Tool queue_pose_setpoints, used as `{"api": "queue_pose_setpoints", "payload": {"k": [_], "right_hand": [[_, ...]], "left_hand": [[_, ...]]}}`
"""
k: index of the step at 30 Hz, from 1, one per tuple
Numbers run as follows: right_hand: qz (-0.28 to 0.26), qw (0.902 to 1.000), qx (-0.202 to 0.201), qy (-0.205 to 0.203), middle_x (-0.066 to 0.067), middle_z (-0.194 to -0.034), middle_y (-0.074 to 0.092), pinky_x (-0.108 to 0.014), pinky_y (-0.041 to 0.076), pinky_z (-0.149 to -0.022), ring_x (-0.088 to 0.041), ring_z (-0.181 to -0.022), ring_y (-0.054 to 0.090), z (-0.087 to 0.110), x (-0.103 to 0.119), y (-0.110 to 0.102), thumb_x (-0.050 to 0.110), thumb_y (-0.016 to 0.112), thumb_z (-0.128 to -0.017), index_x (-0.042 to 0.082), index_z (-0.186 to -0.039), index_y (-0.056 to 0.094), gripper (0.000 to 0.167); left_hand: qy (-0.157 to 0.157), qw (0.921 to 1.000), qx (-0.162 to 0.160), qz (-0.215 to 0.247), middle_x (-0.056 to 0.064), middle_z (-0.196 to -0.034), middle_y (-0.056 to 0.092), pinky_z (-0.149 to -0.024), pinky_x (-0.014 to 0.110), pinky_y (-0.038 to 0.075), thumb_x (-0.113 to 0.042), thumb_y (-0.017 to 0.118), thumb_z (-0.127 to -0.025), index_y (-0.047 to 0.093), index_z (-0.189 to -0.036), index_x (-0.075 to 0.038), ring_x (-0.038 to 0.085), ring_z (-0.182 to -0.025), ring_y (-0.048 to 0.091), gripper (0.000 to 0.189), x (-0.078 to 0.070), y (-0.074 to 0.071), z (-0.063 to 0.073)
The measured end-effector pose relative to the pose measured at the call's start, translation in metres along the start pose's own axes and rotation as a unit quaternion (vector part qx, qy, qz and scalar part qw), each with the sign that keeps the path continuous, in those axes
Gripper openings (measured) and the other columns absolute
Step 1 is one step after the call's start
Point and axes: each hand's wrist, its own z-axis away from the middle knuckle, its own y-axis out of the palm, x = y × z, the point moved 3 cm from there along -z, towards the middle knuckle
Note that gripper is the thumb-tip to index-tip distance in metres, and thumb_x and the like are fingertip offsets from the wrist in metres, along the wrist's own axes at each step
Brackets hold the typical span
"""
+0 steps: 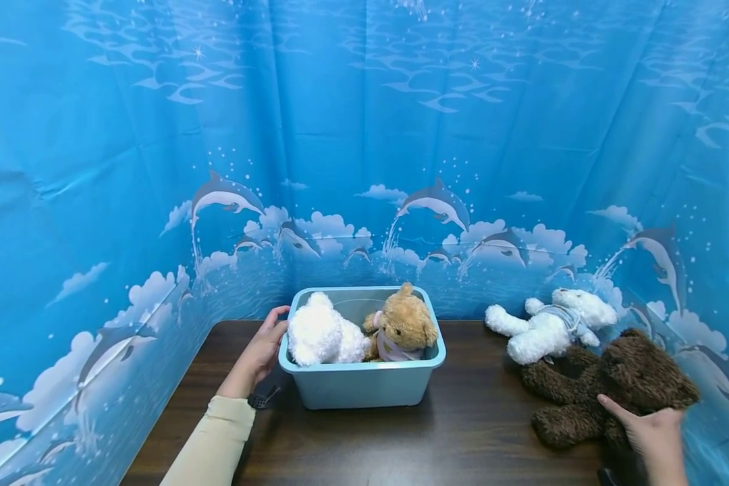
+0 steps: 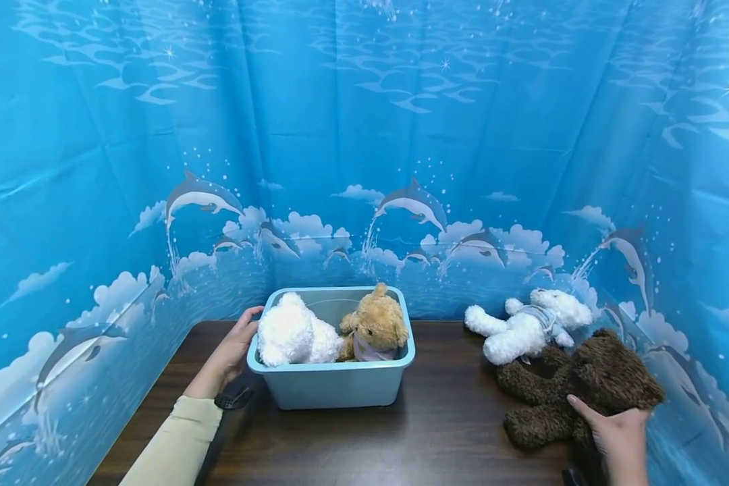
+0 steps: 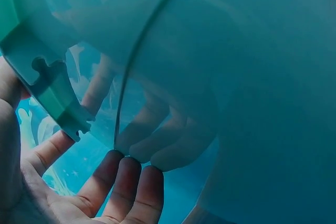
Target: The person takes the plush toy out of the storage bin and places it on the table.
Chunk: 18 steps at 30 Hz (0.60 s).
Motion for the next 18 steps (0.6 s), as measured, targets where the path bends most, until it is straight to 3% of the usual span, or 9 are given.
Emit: {"api": "queue_pose_setpoints", "payload": {"k": [3, 5, 7, 11, 14, 15, 16, 18], "right_hand": [[0.029, 0.999, 0.021, 0.026, -0.007, -0.152, -0.064, -0.075, 0.002, -0.127, -0.037, -0.149, -0.049, -0.001, -0.008, -0.001, 0.057, 0.072, -0.1, 0.016, -0.144, -0.057, 0.142], [0.065, 0.9972, 0.022, 0.03, -0.012, -0.156, -0.06, -0.078, 0.007, -0.124, -0.044, -0.152, -0.043, -0.001, -0.013, -0.003, 0.058, 0.072, -0.098, 0.01, -0.146, -0.054, 0.143], [0.056, 0.9977, 0.023, 0.031, -0.014, -0.16, -0.055, -0.078, 0.011, -0.124, -0.046, -0.154, -0.04, -0.001, -0.016, -0.004, 0.053, 0.073, -0.099, 0.009, -0.15, -0.051, 0.141], [0.079, 0.9966, 0.009, 0.024, -0.022, -0.169, -0.04, -0.076, 0.012, -0.126, -0.052, -0.159, -0.027, -0.004, -0.021, -0.006, 0.059, 0.068, -0.1, -0.001, -0.161, -0.035, 0.133], [0.087, 0.9955, 0.001, 0.038, -0.023, -0.173, -0.031, -0.076, 0.015, -0.125, -0.054, -0.162, -0.017, -0.006, -0.029, -0.006, 0.069, 0.063, -0.099, -0.001, -0.166, -0.022, 0.129], [0.086, 0.9953, 0.001, 0.044, -0.023, -0.173, -0.028, -0.076, 0.021, -0.124, -0.053, -0.164, 0.0, -0.007, -0.031, -0.007, 0.073, 0.062, -0.098, 0.0, -0.167, -0.019, 0.13], [0.089, 0.9946, -0.001, 0.055, -0.024, -0.174, -0.024, -0.074, 0.035, -0.119, -0.054, -0.159, 0.028, -0.008, -0.035, -0.007, 0.073, 0.06, -0.099, 0.001, -0.168, -0.016, 0.126], [0.08, 0.9941, -0.002, 0.073, -0.024, -0.175, -0.021, -0.067, 0.056, -0.096, -0.048, -0.12, 0.069, -0.011, -0.04, -0.008, 0.077, 0.06, -0.097, 0.005, -0.17, -0.013, 0.126]], "left_hand": [[0.001, 1.0, 0.004, 0.0, 0.016, -0.16, 0.044, -0.113, 0.05, 0.053, -0.046, 0.053, -0.114, 0.03, -0.164, -0.03, 0.036, -0.139, 0.052, 0.057, 0.0, 0.001, -0.001], [0.0, 1.0, 0.006, 0.001, 0.016, -0.16, 0.043, -0.11, 0.047, 0.054, -0.047, 0.053, -0.114, 0.03, -0.164, -0.03, 0.035, -0.139, 0.051, 0.058, 0.0, 0.0, -0.001], [0.003, 1.0, 0.008, -0.002, 0.017, -0.162, 0.042, -0.11, 0.047, 0.055, -0.047, 0.053, -0.114, 0.029, -0.165, -0.029, 0.035, -0.141, 0.05, 0.059, 0.0, -0.001, 0.001], [0.005, 1.0, 0.005, 0.0, 0.016, -0.162, 0.043, -0.113, 0.047, 0.053, -0.043, 0.052, -0.115, 0.028, -0.165, -0.029, 0.035, -0.143, 0.048, 0.058, 0.001, -0.003, 0.003], [0.004, 1.0, 0.007, 0.003, 0.016, -0.163, 0.043, -0.113, 0.047, 0.052, -0.043, 0.051, -0.115, 0.028, -0.165, -0.029, 0.035, -0.144, 0.048, 0.057, 0.003, -0.004, 0.003], [0.004, 1.0, 0.009, 0.002, 0.015, -0.163, 0.043, -0.113, 0.047, 0.052, -0.043, 0.05, -0.115, 0.028, -0.166, -0.029, 0.035, -0.144, 0.048, 0.057, 0.003, -0.004, 0.003], [0.004, 0.9999, 0.01, 0.002, 0.015, -0.162, 0.043, -0.112, 0.046, 0.052, -0.044, 0.051, -0.115, 0.028, -0.166, -0.029, 0.034, -0.143, 0.048, 0.058, 0.003, -0.004, 0.003], [0.005, 0.9999, 0.012, 0.0, 0.014, -0.161, 0.042, -0.11, 0.044, 0.053, -0.047, 0.051, -0.115, 0.028, -0.166, -0.029, 0.033, -0.141, 0.049, 0.059, 0.003, -0.003, 0.002]]}}
